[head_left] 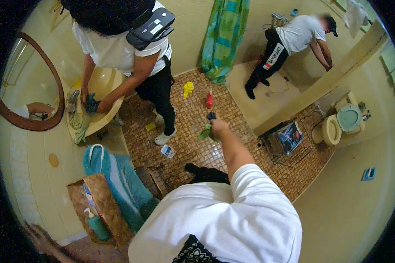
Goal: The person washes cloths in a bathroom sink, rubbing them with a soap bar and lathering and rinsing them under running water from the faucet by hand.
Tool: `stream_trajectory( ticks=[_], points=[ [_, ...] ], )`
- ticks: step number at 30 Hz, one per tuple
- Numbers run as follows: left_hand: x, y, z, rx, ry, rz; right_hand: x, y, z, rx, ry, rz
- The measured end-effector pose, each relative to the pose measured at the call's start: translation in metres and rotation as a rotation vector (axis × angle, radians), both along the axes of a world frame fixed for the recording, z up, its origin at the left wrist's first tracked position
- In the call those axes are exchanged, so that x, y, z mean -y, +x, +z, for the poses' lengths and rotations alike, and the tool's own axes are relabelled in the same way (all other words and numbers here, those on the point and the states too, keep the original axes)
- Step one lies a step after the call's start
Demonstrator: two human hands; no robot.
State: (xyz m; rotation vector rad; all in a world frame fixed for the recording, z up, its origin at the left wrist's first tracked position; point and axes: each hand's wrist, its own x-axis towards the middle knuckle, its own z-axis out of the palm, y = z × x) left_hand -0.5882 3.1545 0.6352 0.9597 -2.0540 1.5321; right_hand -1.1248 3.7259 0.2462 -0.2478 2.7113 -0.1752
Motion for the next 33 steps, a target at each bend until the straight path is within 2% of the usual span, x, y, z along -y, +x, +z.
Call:
stream_trajectory(
  ticks=[1, 2, 4, 8, 9, 11, 12, 15, 20, 22, 24, 27, 30, 33],
  points=[
    [-0.001, 0.000, 0.001, 0.036, -0.023, 0.017, -0.002, -0.003, -0.003, 0.021, -0.001, -0.004],
    [0.009, 0.008, 0.001, 0.094, -0.102, -0.076, -0.004, -0.006, -0.007, 0.046, -0.003, -0.003],
    [0.005, 0.007, 0.006, 0.040, -0.150, -0.103, 0.001, -0.006, -0.018, 0.067, -0.032, 0.005],
    [-0.020, -0.014, 0.010, -0.019, -0.173, -0.031, 0.000, -0.001, 0.013, 0.016, -0.051, -0.013],
    [-0.018, -0.014, 0.011, -0.025, -0.152, -0.084, 0.002, -0.001, 0.018, 0.018, -0.040, -0.008],
    [-0.010, -0.012, 0.013, -0.046, -0.107, -0.199, -0.001, -0.018, -0.030, 0.044, -0.078, -0.095],
    [-0.014, -0.016, 0.015, -0.048, -0.110, -0.312, -0.003, -0.021, -0.034, 0.054, -0.069, -0.087],
    [0.000, -0.007, 0.013, -0.019, -0.134, -0.305, 0.000, -0.015, -0.015, 0.085, 0.002, 0.050],
    [-0.008, -0.012, 0.017, -0.034, -0.154, -0.308, 0.000, 0.004, -0.017, 0.104, -0.205, -0.193],
    [-0.011, -0.015, 0.018, -0.045, -0.144, -0.322, -0.001, 0.022, -0.012, 0.104, -0.152, -0.133],
    [-0.019, -0.021, 0.017, -0.074, -0.135, -0.338, 0.000, 0.044, -0.002, 0.066, -0.010, 0.039],
    [-0.026, -0.025, 0.017, -0.078, -0.171, -0.315, -0.013, 0.064, -0.076, 0.061, -0.174, -0.085],
    [-0.024, -0.024, 0.019, -0.056, -0.182, -0.342, -0.022, 0.090, -0.065, 0.212, -0.117, -0.165],
    [-0.022, -0.024, 0.021, -0.046, -0.163, -0.338, -0.042, 0.094, -0.073, 0.171, -0.157, -0.214]
  ],
)
